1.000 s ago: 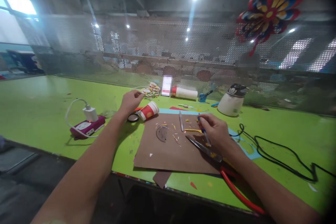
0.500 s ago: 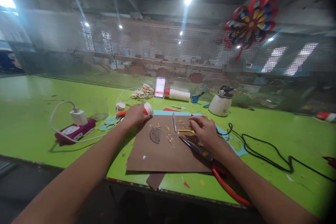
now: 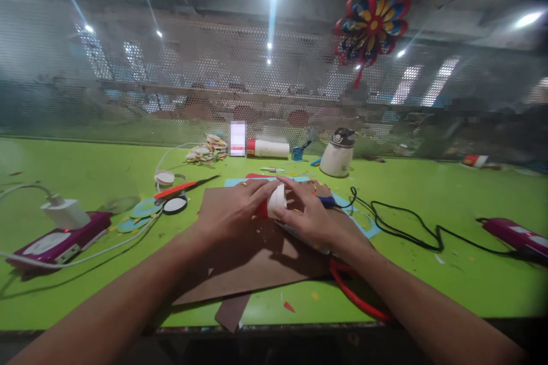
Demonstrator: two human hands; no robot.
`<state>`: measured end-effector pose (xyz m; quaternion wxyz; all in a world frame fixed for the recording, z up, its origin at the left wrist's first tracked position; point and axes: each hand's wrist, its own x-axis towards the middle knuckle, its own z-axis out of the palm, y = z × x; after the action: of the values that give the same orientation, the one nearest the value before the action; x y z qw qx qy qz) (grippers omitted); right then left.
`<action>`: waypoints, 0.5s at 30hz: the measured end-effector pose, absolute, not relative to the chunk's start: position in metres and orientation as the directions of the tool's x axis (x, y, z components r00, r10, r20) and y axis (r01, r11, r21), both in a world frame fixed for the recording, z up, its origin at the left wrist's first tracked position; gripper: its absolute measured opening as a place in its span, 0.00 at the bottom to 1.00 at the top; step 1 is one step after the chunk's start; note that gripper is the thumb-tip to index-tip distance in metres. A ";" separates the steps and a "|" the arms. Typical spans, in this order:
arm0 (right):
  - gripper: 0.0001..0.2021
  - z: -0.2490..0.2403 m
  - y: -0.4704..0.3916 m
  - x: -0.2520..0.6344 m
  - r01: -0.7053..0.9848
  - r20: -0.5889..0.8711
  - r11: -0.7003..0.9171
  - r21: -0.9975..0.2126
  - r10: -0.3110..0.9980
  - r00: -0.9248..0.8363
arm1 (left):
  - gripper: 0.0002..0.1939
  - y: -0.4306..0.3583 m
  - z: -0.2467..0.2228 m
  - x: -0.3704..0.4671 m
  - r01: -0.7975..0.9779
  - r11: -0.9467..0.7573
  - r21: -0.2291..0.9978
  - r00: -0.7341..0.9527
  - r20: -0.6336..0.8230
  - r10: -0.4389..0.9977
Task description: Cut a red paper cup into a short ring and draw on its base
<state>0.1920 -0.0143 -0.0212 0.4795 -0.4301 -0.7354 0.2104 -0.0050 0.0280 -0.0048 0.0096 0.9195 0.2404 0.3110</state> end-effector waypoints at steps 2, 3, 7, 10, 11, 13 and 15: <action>0.30 -0.022 -0.012 0.193 0.423 0.525 0.532 -0.733 0.839 -0.145 | 0.38 0.034 -0.006 -0.008 0.444 -0.877 0.186 0.683 0.563 0.465; 0.30 -0.022 -0.010 0.194 0.392 0.515 0.518 -0.760 0.848 -0.124 | 0.37 0.039 -0.006 -0.012 0.455 -0.869 0.193 0.674 0.563 0.478; 0.29 -0.015 0.004 0.211 0.299 0.484 0.438 -0.848 0.870 0.098 | 0.35 0.067 0.003 -0.036 0.555 -0.802 0.221 0.560 0.614 0.557; 0.31 -0.011 0.017 0.231 0.293 0.468 0.385 -0.875 0.830 0.304 | 0.35 0.083 0.011 -0.056 0.623 -0.640 0.450 0.187 0.709 0.680; 0.30 -0.010 0.021 0.238 0.286 0.448 0.361 -0.888 0.823 0.350 | 0.35 0.086 0.013 -0.061 0.610 -0.599 0.519 0.055 0.727 0.685; 0.26 -0.010 0.031 0.248 0.277 0.394 0.302 -0.912 0.833 0.389 | 0.35 0.088 0.015 -0.065 0.554 -0.561 0.616 -0.127 0.728 0.674; 0.21 -0.010 0.042 0.255 0.293 0.346 0.240 -0.925 0.851 0.395 | 0.32 0.088 0.014 -0.064 0.443 -0.551 0.707 -0.237 0.685 0.689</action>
<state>0.2546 0.0423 -0.0096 0.6086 -0.5722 -0.4999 0.2289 -0.0641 0.0885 0.0140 0.0968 0.6099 0.4640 0.6351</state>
